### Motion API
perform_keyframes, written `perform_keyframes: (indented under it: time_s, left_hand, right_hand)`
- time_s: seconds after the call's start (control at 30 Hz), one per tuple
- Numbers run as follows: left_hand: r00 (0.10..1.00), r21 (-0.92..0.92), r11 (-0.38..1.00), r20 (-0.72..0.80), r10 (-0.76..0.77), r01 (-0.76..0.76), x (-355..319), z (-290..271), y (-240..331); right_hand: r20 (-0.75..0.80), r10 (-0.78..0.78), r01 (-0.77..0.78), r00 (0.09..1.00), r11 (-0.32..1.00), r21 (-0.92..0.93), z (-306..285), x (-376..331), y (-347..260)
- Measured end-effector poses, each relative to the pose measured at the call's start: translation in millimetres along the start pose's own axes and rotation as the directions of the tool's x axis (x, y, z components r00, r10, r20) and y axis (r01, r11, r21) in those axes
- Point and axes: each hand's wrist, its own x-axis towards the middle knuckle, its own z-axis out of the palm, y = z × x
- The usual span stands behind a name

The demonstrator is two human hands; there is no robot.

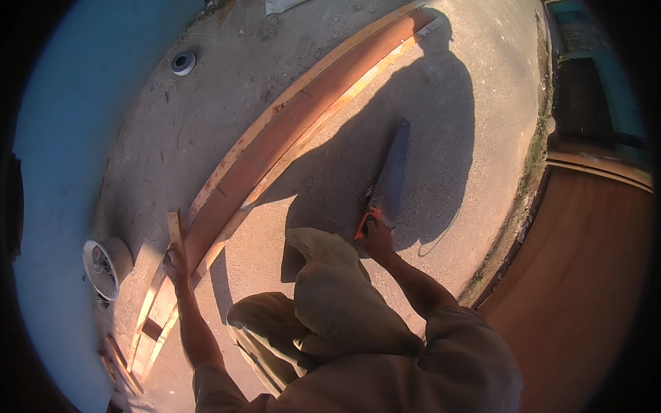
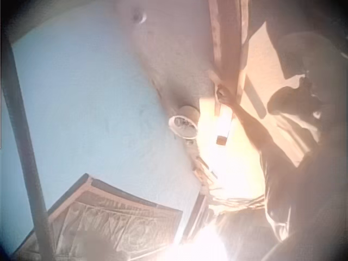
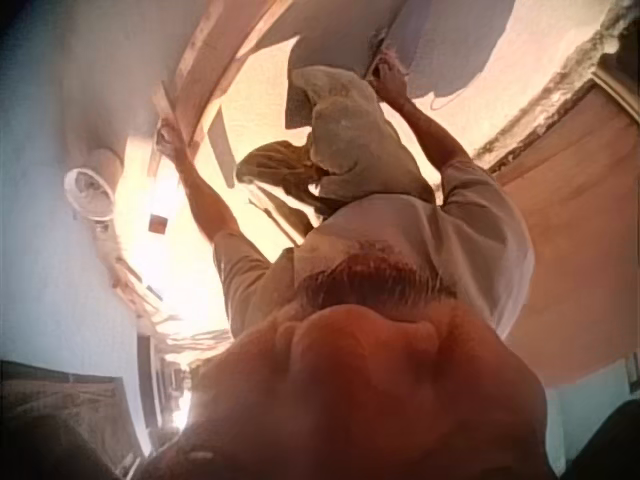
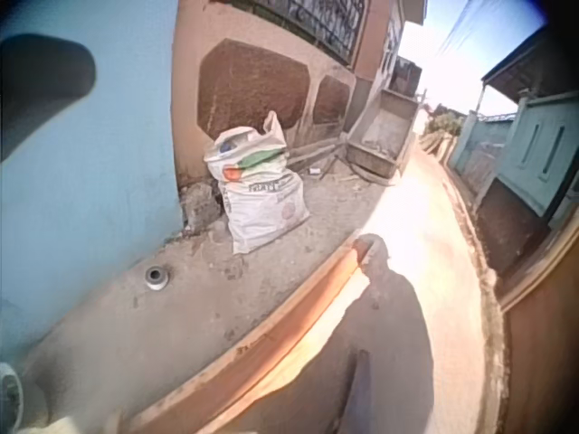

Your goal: The person kneels on a concrete floor and assembles a wooden frame using planks, a hammer, and a hand saw. They measure and cut wood pieces, then nail them together to form a rectangular structure.

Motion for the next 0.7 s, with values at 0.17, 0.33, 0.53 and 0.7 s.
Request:
perform_keyframes:
  time_s: [0.17, 0.33, 0.53, 0.7]
  left_hand:
    - [0.973, -0.19, 0.959, -0.046, -0.224, 0.212, 8.5, -3.8, 3.0]
    - [0.996, 0.254, 0.965, -0.073, -0.051, 0.068, 6.3, -20.7, 18.0]
    - [0.912, 0.177, 0.903, -0.201, -0.357, 0.392, 1.7, -8.8, 35.3]
    - [0.907, 0.034, 0.92, -0.187, -0.378, 0.39, 8.5, -15.1, 21.1]
  right_hand:
    - [-0.146, 0.005, 0.007, 0.989, 0.997, 0.08, 11.9, -11.8, -2.3]
    - [-0.284, 0.044, -0.022, 0.958, 0.996, 0.082, 13.8, -24.7, -16.6]
    - [-0.096, -0.043, 0.009, 0.994, 0.946, -0.323, 57.6, -32.1, 6.2]
    - [-0.16, -0.082, 0.03, 0.984, 0.952, -0.306, 21.3, -35.9, 0.4]
